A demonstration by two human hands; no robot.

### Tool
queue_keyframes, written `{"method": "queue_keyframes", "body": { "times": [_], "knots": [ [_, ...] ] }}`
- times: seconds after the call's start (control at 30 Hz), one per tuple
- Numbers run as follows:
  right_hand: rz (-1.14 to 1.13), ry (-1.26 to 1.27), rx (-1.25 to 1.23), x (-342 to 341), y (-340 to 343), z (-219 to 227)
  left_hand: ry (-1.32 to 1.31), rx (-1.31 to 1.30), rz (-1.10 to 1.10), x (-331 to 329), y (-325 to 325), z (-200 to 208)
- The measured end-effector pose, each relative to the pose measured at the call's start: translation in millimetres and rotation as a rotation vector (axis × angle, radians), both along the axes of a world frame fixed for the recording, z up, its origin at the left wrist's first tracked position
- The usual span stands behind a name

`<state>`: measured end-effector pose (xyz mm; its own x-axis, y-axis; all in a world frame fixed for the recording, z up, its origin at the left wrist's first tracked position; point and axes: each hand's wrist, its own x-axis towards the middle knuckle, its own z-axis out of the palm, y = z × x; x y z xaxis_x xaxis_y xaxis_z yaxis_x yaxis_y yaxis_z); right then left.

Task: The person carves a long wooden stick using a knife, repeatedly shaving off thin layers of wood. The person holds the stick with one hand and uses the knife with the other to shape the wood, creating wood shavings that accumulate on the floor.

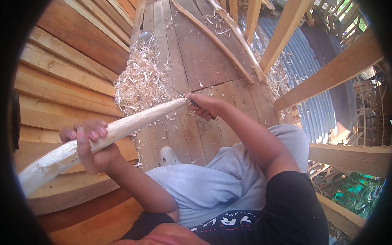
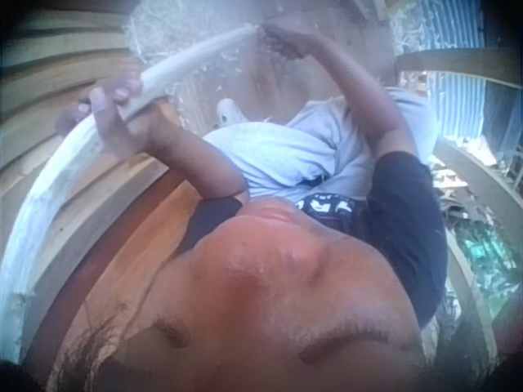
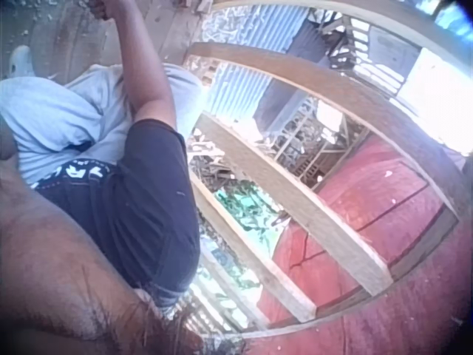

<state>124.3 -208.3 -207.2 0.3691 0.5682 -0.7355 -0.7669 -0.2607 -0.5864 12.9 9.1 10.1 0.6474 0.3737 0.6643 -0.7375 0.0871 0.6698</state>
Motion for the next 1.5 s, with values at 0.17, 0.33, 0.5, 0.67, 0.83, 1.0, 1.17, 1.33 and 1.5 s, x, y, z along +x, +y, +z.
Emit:
{"method": "queue_keyframes", "body": {
  "times": [0.17, 0.33, 0.5, 0.67, 0.83, 1.0, 1.17, 1.33, 1.5],
  "knots": [
    [-0.21, -0.67, -0.501, -22, 20, -4, 0.195, -0.134, 0.261, 5, -24, 18],
    [-0.22, -0.847, -0.541, -30, 29, -14, 0.092, -0.328, 0.42, 7, -32, 3],
    [-0.117, -0.27, -0.194, -18, 12, 4, 0.07, -0.212, 0.418, 10, -32, 5],
    [-0.067, -0.018, 0.011, -14, 7, -2, 0.03, -0.204, 0.379, 5, -31, 5],
    [-0.014, 0.199, 0.208, -23, 6, -9, 0.031, -0.195, 0.399, -8, -30, 18],
    [0.145, 0.281, 0.49, -31, -13, 2, -0.055, -0.242, 0.259, -37, -4, 38],
    [0.015, 0.047, 0.161, -34, -31, 39, -0.052, -0.179, 0.29, -54, -15, 47],
    [-0.387, -0.013, 0.037, -41, -50, 69, -0.134, -0.247, 0.199, -71, -52, 53],
    [-0.534, -0.095, -0.057, -44, -69, 74, -0.159, -0.259, 0.215, -77, -82, 53]
  ]
}}
